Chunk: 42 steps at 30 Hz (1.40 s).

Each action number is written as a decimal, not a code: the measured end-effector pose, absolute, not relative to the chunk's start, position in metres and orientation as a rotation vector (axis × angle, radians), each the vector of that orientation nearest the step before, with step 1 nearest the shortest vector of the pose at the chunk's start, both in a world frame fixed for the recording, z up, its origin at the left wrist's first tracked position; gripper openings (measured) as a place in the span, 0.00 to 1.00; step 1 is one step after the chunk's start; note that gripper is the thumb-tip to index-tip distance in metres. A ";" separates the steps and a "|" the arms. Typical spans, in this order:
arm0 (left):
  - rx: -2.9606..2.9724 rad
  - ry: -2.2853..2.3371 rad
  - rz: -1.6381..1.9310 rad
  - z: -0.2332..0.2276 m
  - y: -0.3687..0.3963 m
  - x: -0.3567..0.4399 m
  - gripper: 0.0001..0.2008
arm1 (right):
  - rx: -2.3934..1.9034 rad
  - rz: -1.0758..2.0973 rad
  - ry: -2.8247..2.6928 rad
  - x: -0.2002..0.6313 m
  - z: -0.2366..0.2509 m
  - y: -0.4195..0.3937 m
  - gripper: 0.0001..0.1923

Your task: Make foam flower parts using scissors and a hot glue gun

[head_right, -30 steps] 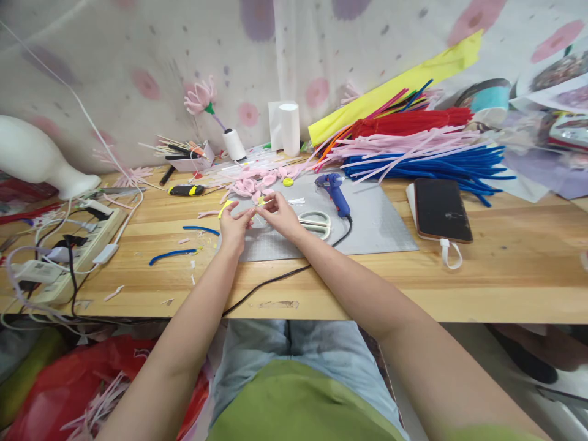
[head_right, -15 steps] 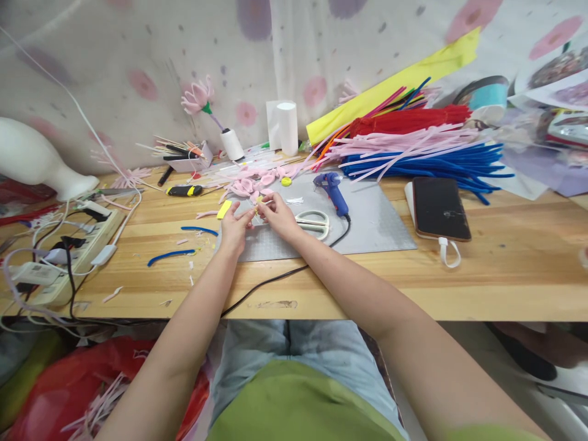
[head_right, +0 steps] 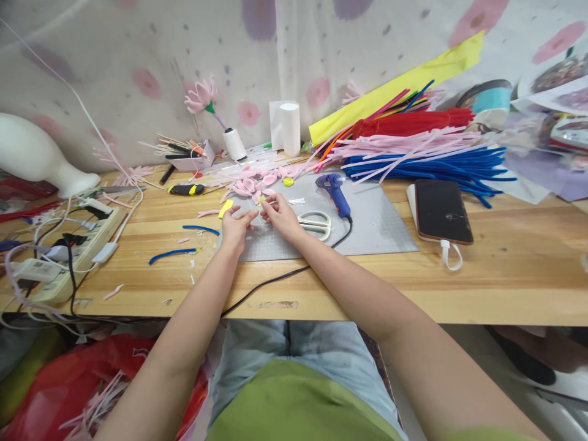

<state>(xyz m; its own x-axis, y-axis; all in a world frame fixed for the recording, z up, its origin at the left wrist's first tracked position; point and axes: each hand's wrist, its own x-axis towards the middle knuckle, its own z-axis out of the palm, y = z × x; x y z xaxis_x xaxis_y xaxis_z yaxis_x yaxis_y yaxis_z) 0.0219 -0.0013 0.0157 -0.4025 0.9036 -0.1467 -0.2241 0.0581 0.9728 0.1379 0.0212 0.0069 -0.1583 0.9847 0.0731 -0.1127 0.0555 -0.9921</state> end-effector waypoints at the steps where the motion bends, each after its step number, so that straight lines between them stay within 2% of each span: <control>1: 0.740 1.393 1.514 0.016 -0.001 0.022 0.35 | -1.000 1.329 -1.274 0.138 0.007 0.021 0.15; 10: 0.714 1.245 1.519 0.017 -0.001 0.020 0.39 | -1.001 1.337 -1.268 0.137 0.005 0.022 0.11; 19: 0.625 1.330 1.580 0.014 0.003 0.021 0.32 | -1.015 1.331 -1.284 0.136 0.005 0.021 0.12; 32: 0.692 1.305 1.524 0.015 -0.001 0.021 0.41 | -1.016 1.319 -1.300 0.136 0.003 0.022 0.12; 42: 0.651 1.208 1.523 0.018 -0.005 0.020 0.39 | -1.068 1.274 -1.331 0.136 -0.002 0.023 0.09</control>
<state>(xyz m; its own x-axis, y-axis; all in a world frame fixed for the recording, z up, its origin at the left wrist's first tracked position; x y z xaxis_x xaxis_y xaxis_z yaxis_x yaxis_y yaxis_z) 0.0202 -0.0045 0.0179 -0.3140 0.9325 -0.1785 -0.3860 0.0463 0.9213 0.1357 0.0234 -0.0016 -0.1452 0.9869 0.0709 -0.0279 0.0675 -0.9973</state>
